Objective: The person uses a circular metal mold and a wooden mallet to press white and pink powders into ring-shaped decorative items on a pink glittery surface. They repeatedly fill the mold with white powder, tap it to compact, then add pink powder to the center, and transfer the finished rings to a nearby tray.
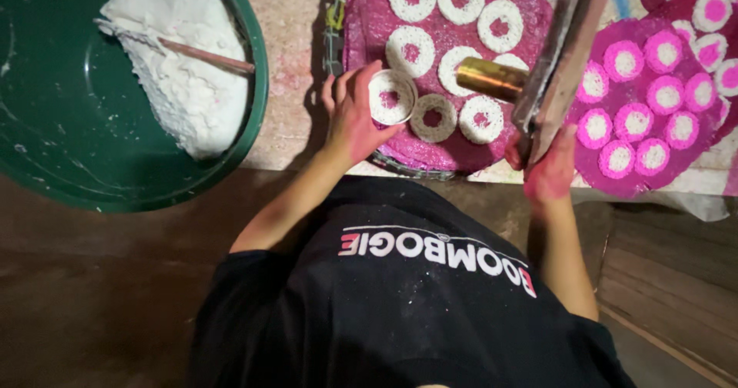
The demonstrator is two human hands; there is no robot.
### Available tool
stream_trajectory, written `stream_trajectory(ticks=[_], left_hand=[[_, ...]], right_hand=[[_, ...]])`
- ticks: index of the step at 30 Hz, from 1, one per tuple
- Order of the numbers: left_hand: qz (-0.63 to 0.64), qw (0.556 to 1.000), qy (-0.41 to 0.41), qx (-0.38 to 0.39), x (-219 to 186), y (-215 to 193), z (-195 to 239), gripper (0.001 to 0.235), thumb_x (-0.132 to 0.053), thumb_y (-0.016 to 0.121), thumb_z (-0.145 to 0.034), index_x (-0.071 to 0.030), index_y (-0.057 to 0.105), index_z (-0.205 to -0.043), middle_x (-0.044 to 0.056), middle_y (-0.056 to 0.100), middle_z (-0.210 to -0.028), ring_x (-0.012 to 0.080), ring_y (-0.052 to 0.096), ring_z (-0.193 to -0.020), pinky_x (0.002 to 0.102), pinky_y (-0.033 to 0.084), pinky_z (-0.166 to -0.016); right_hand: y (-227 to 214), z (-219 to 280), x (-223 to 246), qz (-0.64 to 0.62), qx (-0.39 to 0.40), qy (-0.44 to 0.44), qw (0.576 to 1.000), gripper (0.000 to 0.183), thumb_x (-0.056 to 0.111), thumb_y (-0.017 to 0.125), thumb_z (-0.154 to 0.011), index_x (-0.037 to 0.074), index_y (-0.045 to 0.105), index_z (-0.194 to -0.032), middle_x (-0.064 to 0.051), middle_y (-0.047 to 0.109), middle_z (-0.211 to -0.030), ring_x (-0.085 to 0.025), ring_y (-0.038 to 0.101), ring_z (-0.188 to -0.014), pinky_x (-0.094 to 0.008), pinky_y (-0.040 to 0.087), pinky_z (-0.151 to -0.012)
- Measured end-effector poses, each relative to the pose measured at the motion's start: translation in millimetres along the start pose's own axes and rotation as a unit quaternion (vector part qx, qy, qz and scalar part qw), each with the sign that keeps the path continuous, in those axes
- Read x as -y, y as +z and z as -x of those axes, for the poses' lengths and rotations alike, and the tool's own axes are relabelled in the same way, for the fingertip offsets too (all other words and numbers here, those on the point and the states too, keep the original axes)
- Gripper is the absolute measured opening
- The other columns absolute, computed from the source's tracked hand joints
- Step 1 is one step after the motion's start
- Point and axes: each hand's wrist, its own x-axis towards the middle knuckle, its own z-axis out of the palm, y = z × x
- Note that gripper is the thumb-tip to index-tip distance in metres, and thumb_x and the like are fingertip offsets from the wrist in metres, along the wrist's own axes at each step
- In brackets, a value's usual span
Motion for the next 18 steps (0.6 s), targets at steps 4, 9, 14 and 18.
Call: stream_trajectory(ticks=[4,9,14,18], left_hand=[[0.034,0.999,0.007,-0.023,-6.2,-15.9,-1.4,0.109,-0.039,0.099,-0.065,-0.009,0.037,-0.15,0.012,0.052,-0.145,0.032,0.041,-0.14,0.055,0.017,-0.12],[0.089,0.989,0.033,-0.112,-2.5,-62.2,13.9,0.1,-0.031,0.098,-0.074,-0.005,0.039,-0.151,0.015,0.048,-0.149,0.0331,0.041,-0.141,0.046,0.025,-0.124],[0.143,0.986,-0.065,-0.051,36.7,-72.5,67.0,0.103,-0.023,0.093,-0.071,0.001,0.034,-0.151,0.024,0.045,-0.147,0.0407,0.046,-0.139,0.046,0.037,-0.119],[0.168,0.978,-0.092,0.077,83.7,-62.5,106.3,0.113,-0.031,0.096,-0.07,0.0,0.026,-0.153,0.026,0.043,-0.151,0.0398,0.045,-0.142,0.046,0.038,-0.117]], right_hand=[[-2.6,-5.5,-6.4,-0.046,-0.034,0.019,0.998,0.067,0.069,0.03,-0.11,0.007,0.056,-0.118,-0.008,0.053,-0.079,-0.02,0.05,-0.064,-0.034,0.037,-0.057],[16.3,-84.1,0.9,-0.045,-0.074,0.014,0.996,0.053,0.058,0.039,-0.109,0.009,0.06,-0.11,-0.005,0.054,-0.078,-0.019,0.056,-0.062,-0.035,0.041,-0.053],[65.2,-258.3,6.9,0.231,0.02,-0.242,0.942,0.026,0.02,0.072,-0.109,0.001,0.061,-0.124,-0.003,0.069,-0.107,-0.013,0.061,-0.092,-0.032,0.054,-0.076],[111.6,-380.2,-1.4,0.553,-0.094,-0.163,0.812,0.047,0.038,0.083,-0.091,0.001,0.058,-0.106,-0.015,0.072,-0.088,-0.038,0.068,-0.084,-0.05,0.051,-0.07]])
